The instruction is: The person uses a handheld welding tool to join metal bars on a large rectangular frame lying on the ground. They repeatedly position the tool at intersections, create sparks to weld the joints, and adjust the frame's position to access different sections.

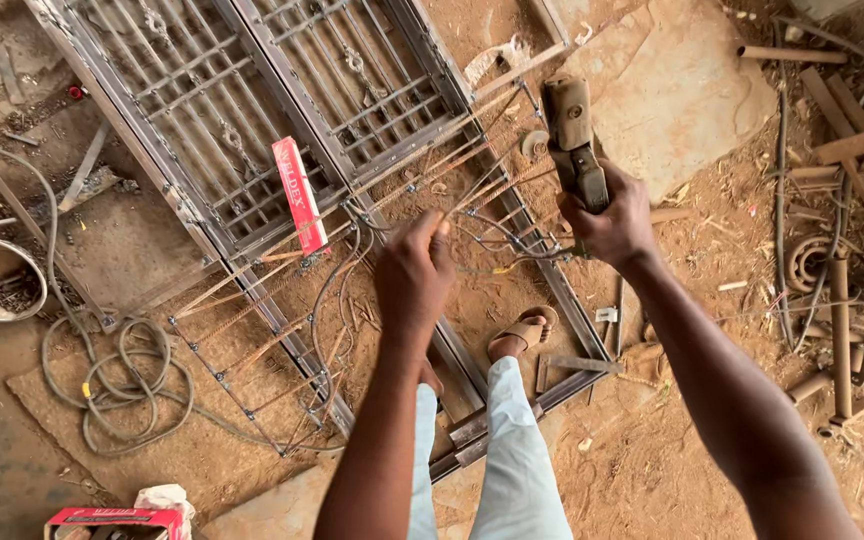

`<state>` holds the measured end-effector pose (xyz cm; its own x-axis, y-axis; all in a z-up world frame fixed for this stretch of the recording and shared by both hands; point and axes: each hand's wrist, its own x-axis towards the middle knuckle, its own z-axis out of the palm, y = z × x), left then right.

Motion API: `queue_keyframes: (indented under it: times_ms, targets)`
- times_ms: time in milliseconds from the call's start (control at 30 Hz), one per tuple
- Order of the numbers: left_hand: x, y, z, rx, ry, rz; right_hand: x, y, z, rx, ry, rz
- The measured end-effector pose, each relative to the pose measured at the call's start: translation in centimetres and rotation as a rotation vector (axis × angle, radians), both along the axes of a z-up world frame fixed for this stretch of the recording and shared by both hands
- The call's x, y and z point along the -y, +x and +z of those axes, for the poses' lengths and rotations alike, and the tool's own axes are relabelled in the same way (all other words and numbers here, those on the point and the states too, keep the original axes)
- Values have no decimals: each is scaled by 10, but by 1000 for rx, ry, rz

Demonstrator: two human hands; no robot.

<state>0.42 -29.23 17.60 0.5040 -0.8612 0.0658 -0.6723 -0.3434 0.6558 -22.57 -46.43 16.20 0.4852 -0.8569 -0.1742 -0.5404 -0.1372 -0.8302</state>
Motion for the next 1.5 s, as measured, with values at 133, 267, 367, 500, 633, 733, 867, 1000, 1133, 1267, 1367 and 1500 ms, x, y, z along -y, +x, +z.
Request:
queue_keyframes:
  times_ms: [133,267,367,500,633,733,867,1000,1133,1267,1367,1500]
  targets:
    - [8,22,9,64,154,-61,5,3,-1,-310,-121,92]
    - [10,39,31,27,345,86,30,6,17,-441,-556,303]
    - [2,44,39,155,104,122,48,13,30,-777,-510,422]
    - [6,59,28,195,6,88,50,17,39,-889,-385,362]
    - [-5,59,11,48,-6,10,44,4,34,-408,575,76]
    - [-12,49,3,-90,-40,-13,24,-5,24,141,927,73]
    - [-23,38,1,-48,-39,-83,-28,-16,10,201,936,94]
    - [-28,41,5,-81,-7,-112,-56,-13,-1,192,1014,51]
    - [-42,48,15,-112,141,-146,-77,-13,-7,58,871,134]
    - [-56,53,24,-111,345,-196,-123,-8,-16,158,948,-6]
    - [-65,64,23,-155,554,-286,-150,-5,-25,-84,828,-30]
    - [-80,69,11,163,370,-397,-173,-11,-30,-280,169,149]
